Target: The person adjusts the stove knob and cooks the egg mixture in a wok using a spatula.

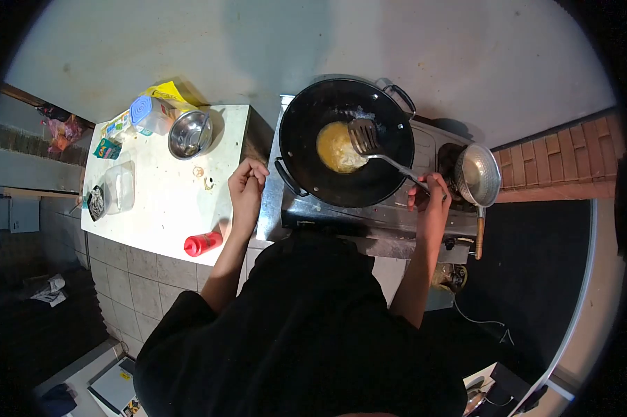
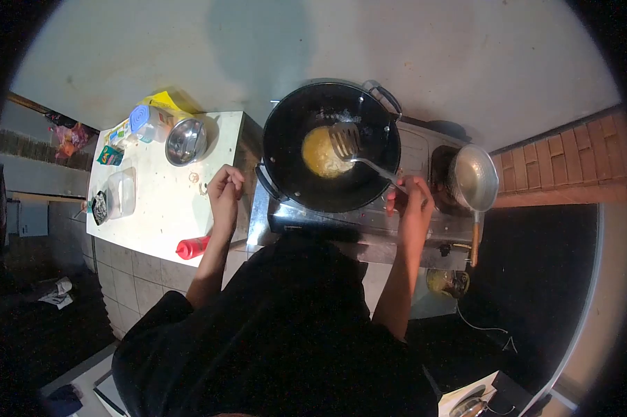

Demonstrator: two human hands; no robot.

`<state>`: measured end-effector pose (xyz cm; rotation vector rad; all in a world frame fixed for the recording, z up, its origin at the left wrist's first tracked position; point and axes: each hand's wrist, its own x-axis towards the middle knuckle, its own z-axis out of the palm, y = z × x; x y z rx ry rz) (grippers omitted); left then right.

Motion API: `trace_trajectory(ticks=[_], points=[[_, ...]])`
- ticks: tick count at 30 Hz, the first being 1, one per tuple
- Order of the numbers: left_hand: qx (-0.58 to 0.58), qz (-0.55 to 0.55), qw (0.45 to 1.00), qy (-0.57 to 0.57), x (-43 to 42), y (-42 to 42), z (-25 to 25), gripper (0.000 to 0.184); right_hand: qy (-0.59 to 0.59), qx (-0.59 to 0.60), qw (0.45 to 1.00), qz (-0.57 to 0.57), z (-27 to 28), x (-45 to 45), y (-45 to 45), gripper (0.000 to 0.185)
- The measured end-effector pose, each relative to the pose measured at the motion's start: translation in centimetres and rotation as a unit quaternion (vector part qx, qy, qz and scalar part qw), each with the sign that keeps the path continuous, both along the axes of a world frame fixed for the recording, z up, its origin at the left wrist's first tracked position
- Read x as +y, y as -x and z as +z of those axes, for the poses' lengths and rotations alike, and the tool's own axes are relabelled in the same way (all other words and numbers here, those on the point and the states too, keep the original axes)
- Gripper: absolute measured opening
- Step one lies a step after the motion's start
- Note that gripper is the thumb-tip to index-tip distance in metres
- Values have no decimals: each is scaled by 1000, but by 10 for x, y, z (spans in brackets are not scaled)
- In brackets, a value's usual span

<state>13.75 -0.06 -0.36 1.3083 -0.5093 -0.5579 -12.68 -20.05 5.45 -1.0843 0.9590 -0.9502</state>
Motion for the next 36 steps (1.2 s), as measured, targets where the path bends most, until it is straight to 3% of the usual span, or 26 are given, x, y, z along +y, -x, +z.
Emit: trace_trajectory(ticks=[10,16,18,24,36], points=[[6,2,1000,-7,1,8,5,27,57,53,992,98,10,15,-8,7],[13,1,1000,-4,-1,6,7,26,90,70,984,138,24,26,-17,14],[13,2,1000,-7,-1,7,4,26,152,172,965,125,31,30,-21,16],[9,1,1000,-3,0,8,3,26,241,210,942,107,29,34,-31,18],[15,7,1000,8,5,4,-4,26,306,279,893,177,42,25,-55,23]])
